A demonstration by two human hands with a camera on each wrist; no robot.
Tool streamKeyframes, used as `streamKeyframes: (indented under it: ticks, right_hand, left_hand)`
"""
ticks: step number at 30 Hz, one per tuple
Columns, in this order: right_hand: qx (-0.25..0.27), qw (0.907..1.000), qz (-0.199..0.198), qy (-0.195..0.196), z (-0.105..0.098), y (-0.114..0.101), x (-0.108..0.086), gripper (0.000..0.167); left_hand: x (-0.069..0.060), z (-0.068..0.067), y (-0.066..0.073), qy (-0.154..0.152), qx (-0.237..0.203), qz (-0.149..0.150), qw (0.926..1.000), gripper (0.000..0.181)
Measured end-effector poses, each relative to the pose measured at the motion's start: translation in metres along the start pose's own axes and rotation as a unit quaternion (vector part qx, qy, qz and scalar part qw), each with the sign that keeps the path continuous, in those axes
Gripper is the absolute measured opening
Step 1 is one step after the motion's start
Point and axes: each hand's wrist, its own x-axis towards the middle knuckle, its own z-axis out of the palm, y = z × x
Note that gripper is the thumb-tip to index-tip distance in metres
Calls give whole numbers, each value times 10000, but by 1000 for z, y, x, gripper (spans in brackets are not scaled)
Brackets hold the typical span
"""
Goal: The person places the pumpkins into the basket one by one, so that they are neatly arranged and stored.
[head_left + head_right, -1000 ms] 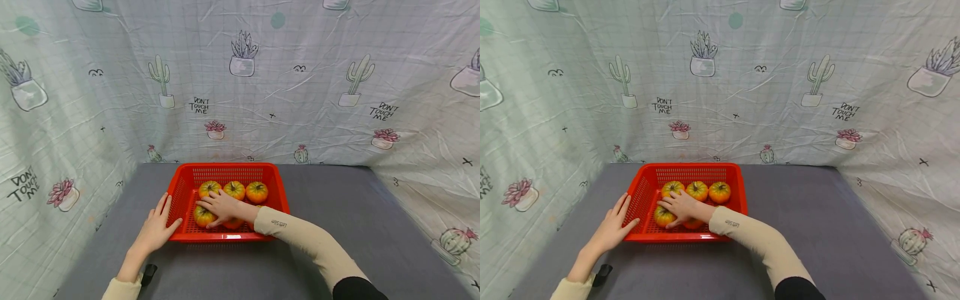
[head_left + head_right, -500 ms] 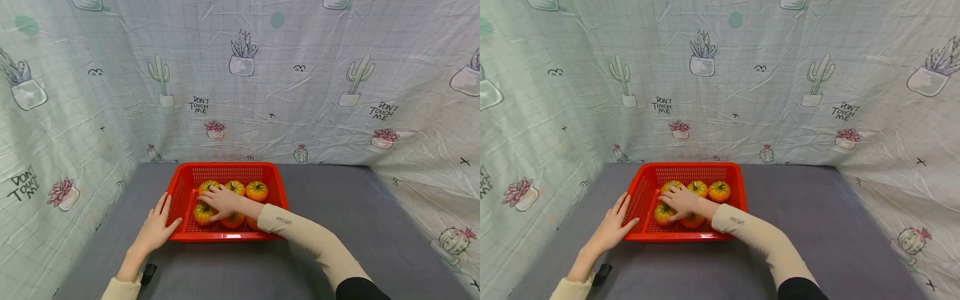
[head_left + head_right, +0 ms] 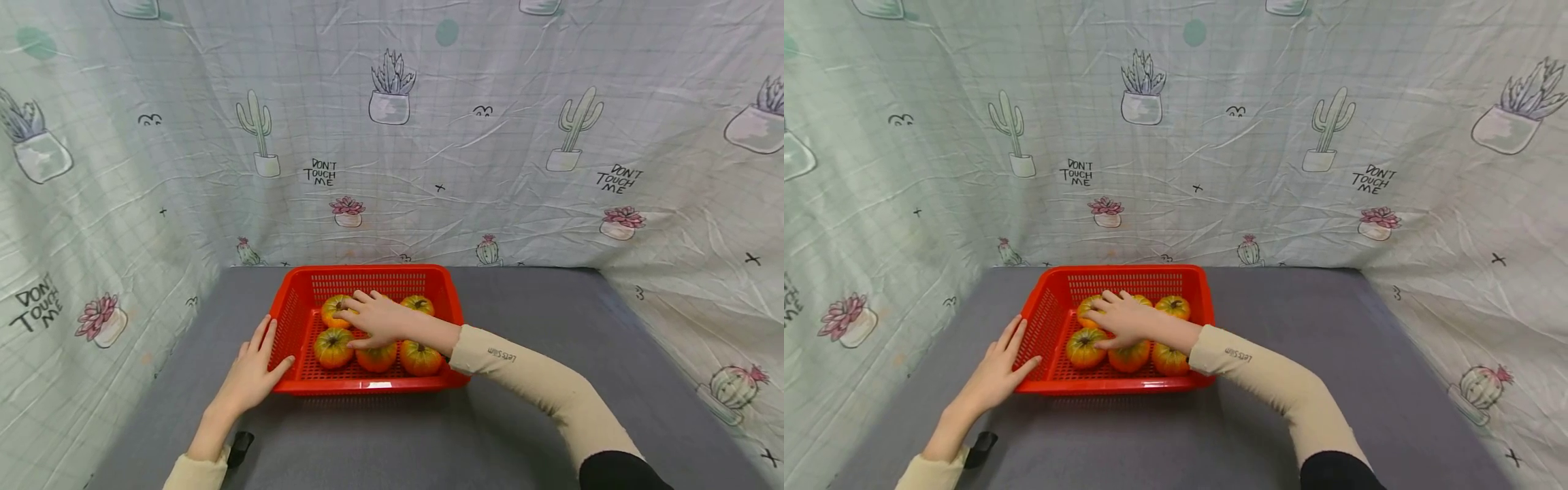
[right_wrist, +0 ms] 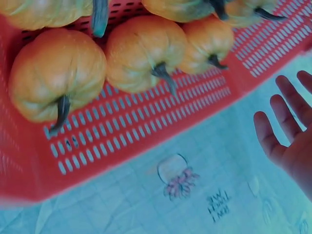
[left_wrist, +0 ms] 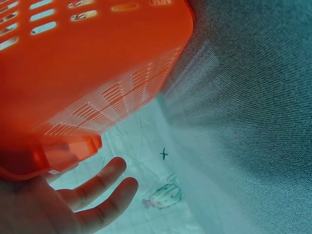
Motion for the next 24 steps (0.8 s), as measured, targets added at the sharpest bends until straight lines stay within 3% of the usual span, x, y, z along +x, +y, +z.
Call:
streamKeyframes:
  ticks: [5,12,17,24]
  right_hand:
    - [117,9998,-26,149,-14,3,-29,55]
    - [511,9977,281,335,-8,13,-75,52]
    - [787,9916,461,916,7,22,-104,49]
    - [1102,9731,1033,1740,31,34,-141,45]
  left_hand:
    - [1,0,-1,-25,-129,-20,9999,77]
    - [1,1,-3,-109,-284,-103,9995,79]
    - [0,0,-6,-111,-480,-122,9987,78]
    - [-6,-3,-13,-94,-1149,31,9933,71]
